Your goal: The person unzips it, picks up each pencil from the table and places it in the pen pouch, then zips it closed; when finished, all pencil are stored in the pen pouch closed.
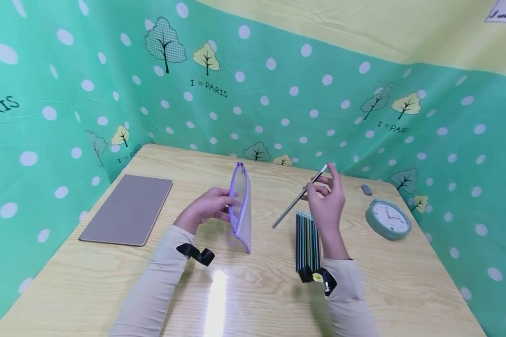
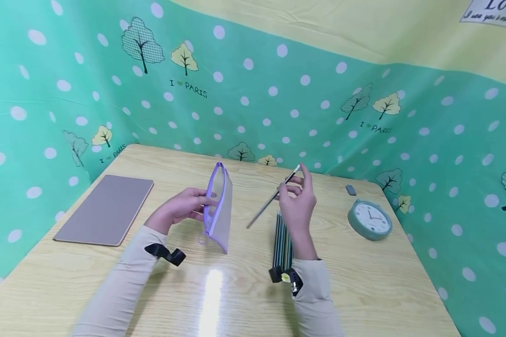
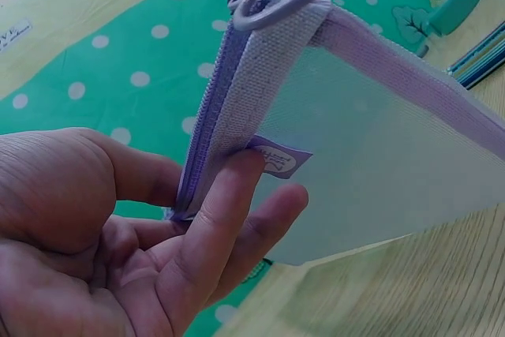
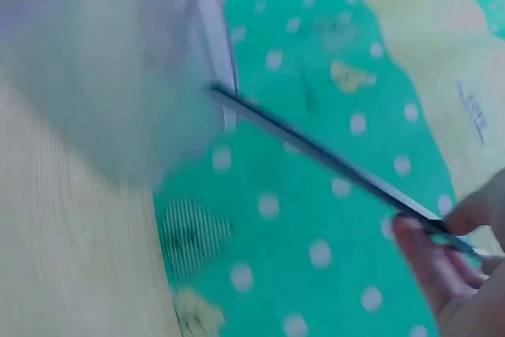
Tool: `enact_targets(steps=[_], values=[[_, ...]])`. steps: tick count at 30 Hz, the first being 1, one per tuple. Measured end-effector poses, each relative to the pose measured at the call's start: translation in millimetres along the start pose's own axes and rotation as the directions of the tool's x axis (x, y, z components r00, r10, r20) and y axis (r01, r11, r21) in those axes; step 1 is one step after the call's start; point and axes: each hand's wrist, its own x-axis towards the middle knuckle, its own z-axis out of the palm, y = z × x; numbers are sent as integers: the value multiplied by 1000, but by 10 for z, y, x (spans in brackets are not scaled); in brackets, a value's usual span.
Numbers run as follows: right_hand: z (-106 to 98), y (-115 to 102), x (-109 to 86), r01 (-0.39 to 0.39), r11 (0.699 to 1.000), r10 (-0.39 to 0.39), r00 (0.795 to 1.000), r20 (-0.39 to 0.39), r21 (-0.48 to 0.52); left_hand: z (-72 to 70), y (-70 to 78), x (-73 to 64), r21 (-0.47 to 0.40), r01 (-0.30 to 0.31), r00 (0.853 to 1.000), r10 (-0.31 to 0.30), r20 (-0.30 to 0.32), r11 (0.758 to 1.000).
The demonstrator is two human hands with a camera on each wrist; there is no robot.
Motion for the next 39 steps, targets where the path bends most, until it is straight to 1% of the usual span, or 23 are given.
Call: enact_targets(steps=[1,2,4,5,7,9,11,13,15,17,20,23,26,28,30,32,35,37,39], values=[[59,-16,-38,25,994,-21,999,-37,103,10,4,0,2,-1,1000,1,2,1000],[117,-33,-75,50,979,-36,997,-74,197,22,11,-2,2,2,1000,-2,1,1000],[227,-57,-133,110,937,-65,988,-141,333,40,24,-2,9,3,1000,-3,5,1000],[277,-67,-157,143,914,-84,982,-168,380,49,29,-1,13,1,1000,-1,6,1000],[369,-79,-199,192,879,-113,973,-200,436,64,44,-4,22,-4,1000,4,11,1000],[453,-81,-247,241,866,-166,965,-201,439,81,62,-9,32,-9,1000,8,13,999],[521,-72,-311,285,865,-234,957,-172,412,102,69,-14,43,-13,1000,13,14,999],[568,-49,-377,334,866,-313,942,-119,372,125,71,-24,55,-21,1000,20,19,998],[586,-27,-426,386,865,-388,920,-60,322,142,65,-33,60,-22,1000,21,20,998],[580,0,-447,433,860,-445,895,-17,270,153,50,-40,62,-22,1000,21,19,998],[534,21,-428,485,860,-494,870,17,156,155,29,-51,61,-20,1000,20,10,998],[484,61,-377,509,860,-511,858,60,39,152,15,-57,68,-26,1000,25,6,997],[461,100,-333,522,852,-511,846,152,-38,149,7,-60,81,-35,999,34,5,996],[463,125,-314,526,847,-500,836,224,-74,148,6,-60,89,-41,999,40,5,995],[469,138,-308,523,846,-479,832,280,-106,147,11,-67,97,-49,999,48,7,994],[473,139,-308,513,847,-452,834,317,-141,145,19,-74,105,-57,998,56,10,993],[475,130,-311,486,854,-408,846,343,-184,147,28,-81,118,-65,998,65,8,991],[478,132,-311,472,859,-386,851,355,-199,156,27,-72,122,-64,998,65,-4,990],[482,134,-316,465,861,-372,851,370,-205,169,19,-48,116,-61,998,64,-29,991]])
